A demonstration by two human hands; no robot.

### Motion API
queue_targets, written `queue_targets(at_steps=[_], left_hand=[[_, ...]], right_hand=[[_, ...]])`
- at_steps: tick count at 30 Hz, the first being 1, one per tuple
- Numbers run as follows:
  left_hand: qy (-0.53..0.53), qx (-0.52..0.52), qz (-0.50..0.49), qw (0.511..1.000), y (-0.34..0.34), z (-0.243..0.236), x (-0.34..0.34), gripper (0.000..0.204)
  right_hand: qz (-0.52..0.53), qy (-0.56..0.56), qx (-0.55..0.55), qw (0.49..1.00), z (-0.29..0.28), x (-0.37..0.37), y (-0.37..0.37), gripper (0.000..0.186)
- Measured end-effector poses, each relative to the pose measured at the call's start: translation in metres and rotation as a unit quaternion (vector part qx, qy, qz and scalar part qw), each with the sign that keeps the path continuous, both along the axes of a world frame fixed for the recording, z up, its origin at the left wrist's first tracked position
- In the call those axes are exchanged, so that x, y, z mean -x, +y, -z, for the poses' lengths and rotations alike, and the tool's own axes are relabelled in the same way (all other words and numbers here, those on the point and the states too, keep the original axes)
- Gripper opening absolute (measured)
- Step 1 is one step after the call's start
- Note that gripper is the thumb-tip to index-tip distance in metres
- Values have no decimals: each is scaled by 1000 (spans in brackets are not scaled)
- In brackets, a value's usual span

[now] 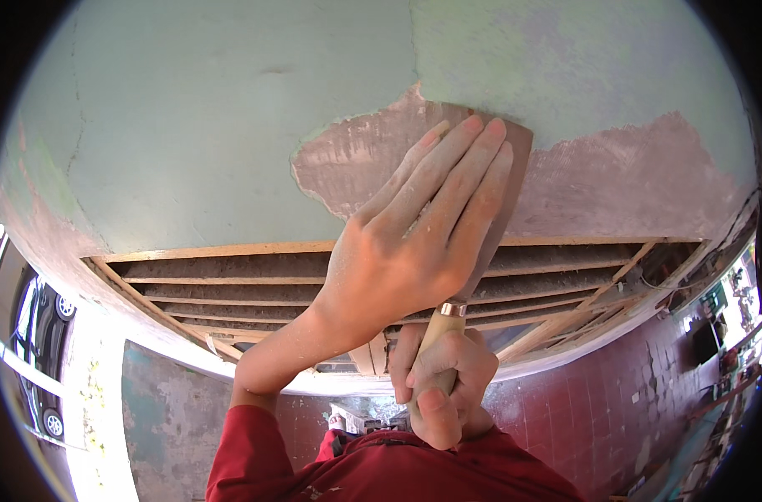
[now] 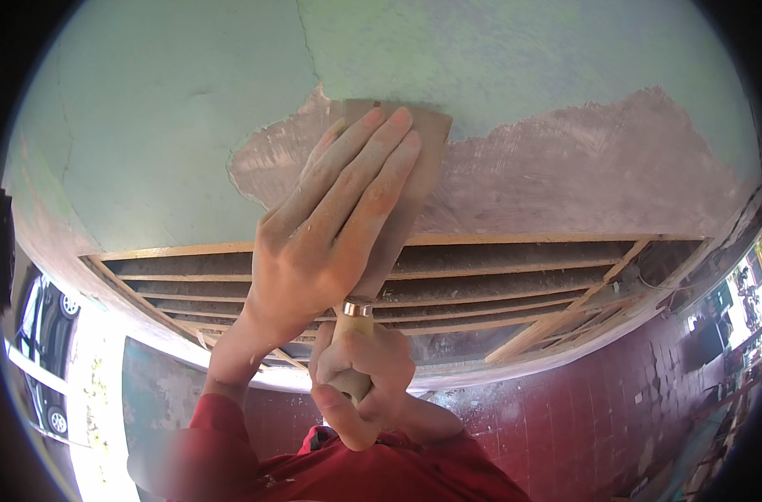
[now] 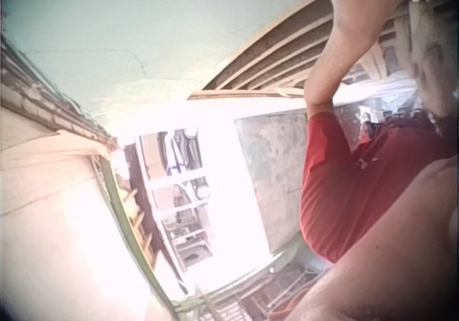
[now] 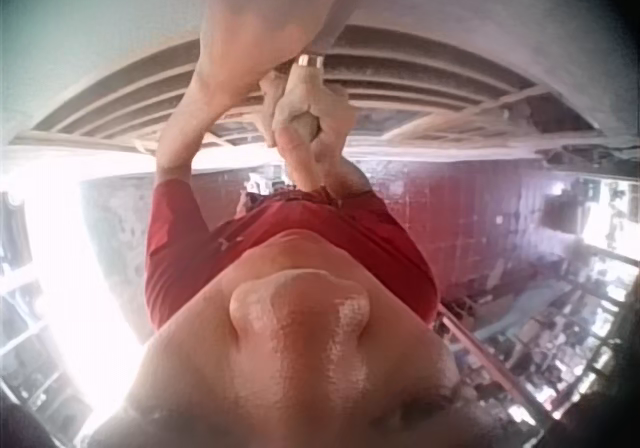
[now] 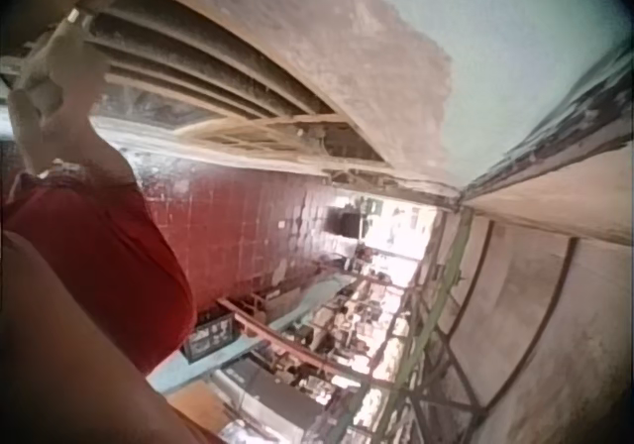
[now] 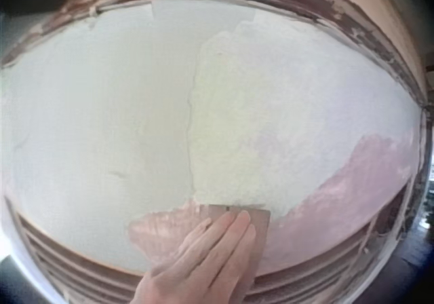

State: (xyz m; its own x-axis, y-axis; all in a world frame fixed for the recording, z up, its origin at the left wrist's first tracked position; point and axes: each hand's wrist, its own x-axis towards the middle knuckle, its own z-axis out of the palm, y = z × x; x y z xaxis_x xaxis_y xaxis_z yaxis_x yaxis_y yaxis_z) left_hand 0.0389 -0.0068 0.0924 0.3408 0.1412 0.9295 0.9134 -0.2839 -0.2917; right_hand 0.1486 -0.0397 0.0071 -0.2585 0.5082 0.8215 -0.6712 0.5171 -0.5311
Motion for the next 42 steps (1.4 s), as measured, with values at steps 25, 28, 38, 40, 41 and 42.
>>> queue_targets(at_steps=[25,28,38,40,41,42], left_hand=[[0,18,6,1000,-6,2,4,47],[23,-16,12,1000,2,-8,10,43],[36,-51,5,998,5,-14,10,42],[39,-46,-3,998,5,-10,8,41],[40,-44,-7,998,5,-8,7,41],[41,-42,-5,998,5,-5,7,41]], right_hand=[[-21,-14,15,1000,5,-1,-2,10],[-21,-8,18,1000,-11,1,1,10],[3,-37,35,999,-21,-4,-11,39],[-3,-45,56,997,-24,-9,-14,37],[9,-47,46,998,-21,-10,-15,35],[19,-48,32,998,-15,-11,-14,33]])
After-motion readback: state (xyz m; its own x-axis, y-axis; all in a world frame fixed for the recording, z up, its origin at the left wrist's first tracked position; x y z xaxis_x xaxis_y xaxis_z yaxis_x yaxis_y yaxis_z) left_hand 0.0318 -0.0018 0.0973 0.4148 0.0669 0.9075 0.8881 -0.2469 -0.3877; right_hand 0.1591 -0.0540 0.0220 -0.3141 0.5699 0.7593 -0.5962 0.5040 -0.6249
